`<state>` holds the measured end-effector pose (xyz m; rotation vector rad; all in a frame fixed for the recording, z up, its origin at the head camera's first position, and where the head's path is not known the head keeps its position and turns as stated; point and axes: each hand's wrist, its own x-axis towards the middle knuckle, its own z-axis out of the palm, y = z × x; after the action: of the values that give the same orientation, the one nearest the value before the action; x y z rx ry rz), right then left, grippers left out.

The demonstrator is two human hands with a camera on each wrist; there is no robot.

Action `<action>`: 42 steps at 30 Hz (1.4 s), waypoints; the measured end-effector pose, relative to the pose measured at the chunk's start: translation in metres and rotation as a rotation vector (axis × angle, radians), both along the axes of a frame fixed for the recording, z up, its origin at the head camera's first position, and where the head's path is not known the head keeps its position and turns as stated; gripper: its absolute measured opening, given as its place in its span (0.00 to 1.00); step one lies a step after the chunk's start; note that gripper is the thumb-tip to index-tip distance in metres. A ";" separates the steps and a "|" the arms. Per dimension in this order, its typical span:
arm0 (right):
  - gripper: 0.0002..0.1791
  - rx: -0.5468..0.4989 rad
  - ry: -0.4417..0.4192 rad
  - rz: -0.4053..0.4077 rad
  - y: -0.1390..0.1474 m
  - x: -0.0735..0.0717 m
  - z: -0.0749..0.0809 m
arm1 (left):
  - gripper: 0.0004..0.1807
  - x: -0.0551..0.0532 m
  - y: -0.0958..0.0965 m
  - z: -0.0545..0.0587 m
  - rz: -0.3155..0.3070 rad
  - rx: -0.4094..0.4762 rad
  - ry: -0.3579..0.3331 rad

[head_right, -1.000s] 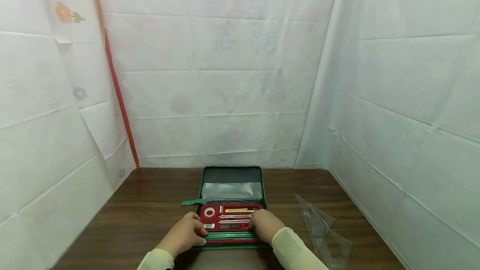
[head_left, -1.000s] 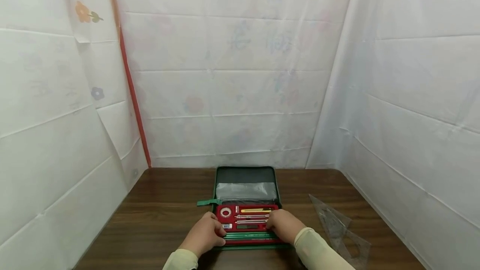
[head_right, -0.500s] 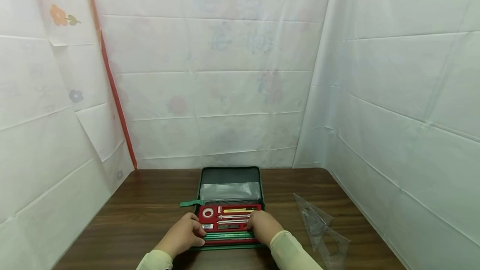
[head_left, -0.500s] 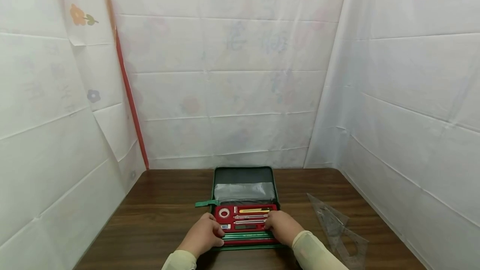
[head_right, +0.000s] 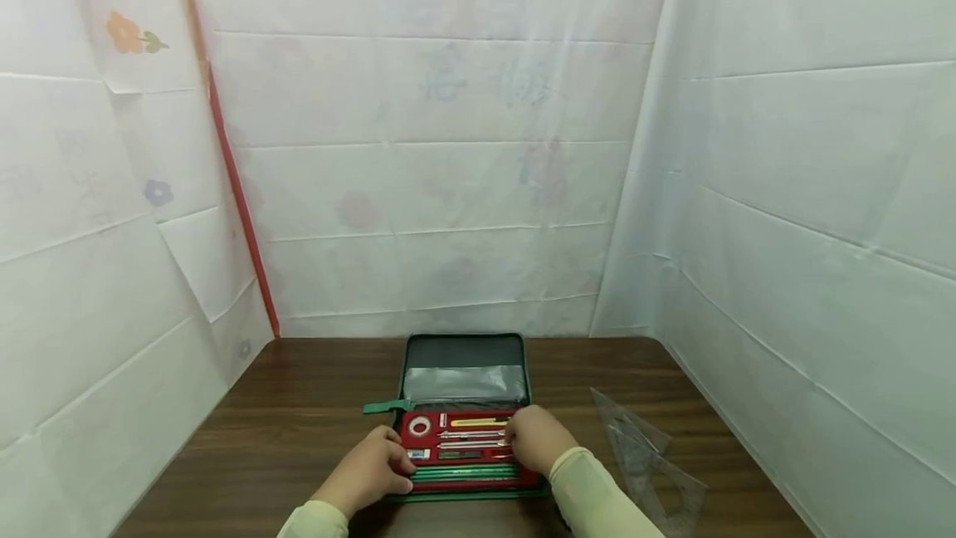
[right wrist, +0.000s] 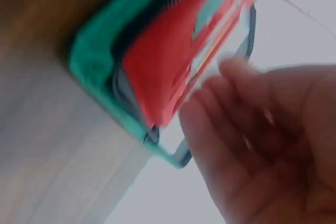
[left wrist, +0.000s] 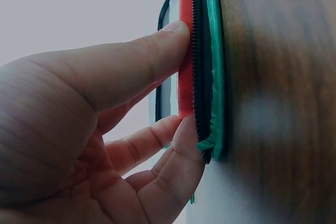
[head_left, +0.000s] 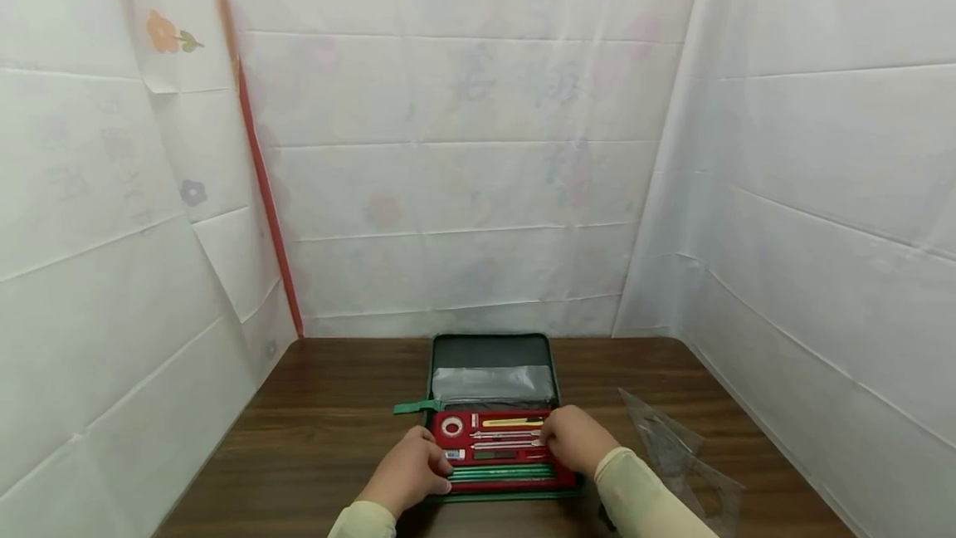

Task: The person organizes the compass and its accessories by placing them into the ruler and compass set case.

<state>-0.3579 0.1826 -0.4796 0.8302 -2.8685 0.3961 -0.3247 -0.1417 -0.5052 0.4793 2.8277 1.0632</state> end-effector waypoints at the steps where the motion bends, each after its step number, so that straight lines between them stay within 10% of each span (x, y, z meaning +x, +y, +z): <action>1: 0.14 -0.022 0.023 -0.052 0.001 -0.004 0.001 | 0.06 0.000 0.000 0.001 -0.002 0.000 0.004; 6: 0.10 -0.010 0.096 -0.162 0.000 -0.025 -0.003 | 0.06 0.002 0.002 0.003 0.005 -0.004 0.028; 23: 0.12 0.220 -0.078 -0.304 -0.028 -0.040 -0.010 | 0.05 0.000 -0.003 0.013 -0.073 -0.023 0.009; 27: 0.12 0.218 -0.083 -0.312 -0.031 -0.043 -0.010 | 0.05 -0.024 -0.013 0.033 -0.096 -0.016 -0.070; 30: 0.12 0.214 -0.084 -0.322 -0.032 -0.046 -0.011 | 0.06 -0.055 -0.019 0.042 0.003 0.069 -0.077; 36: 0.11 0.216 -0.115 -0.322 -0.038 -0.047 -0.015 | 0.31 -0.109 -0.028 0.025 0.250 0.199 -0.042; 42: 0.08 0.298 -0.029 -0.266 -0.047 -0.046 -0.016 | 0.43 -0.130 -0.035 0.011 0.325 0.330 -0.158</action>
<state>-0.4040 0.1354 -0.4958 0.4684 -3.0525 -0.0509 -0.4548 -0.1771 -0.4944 -0.0530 2.6536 1.5616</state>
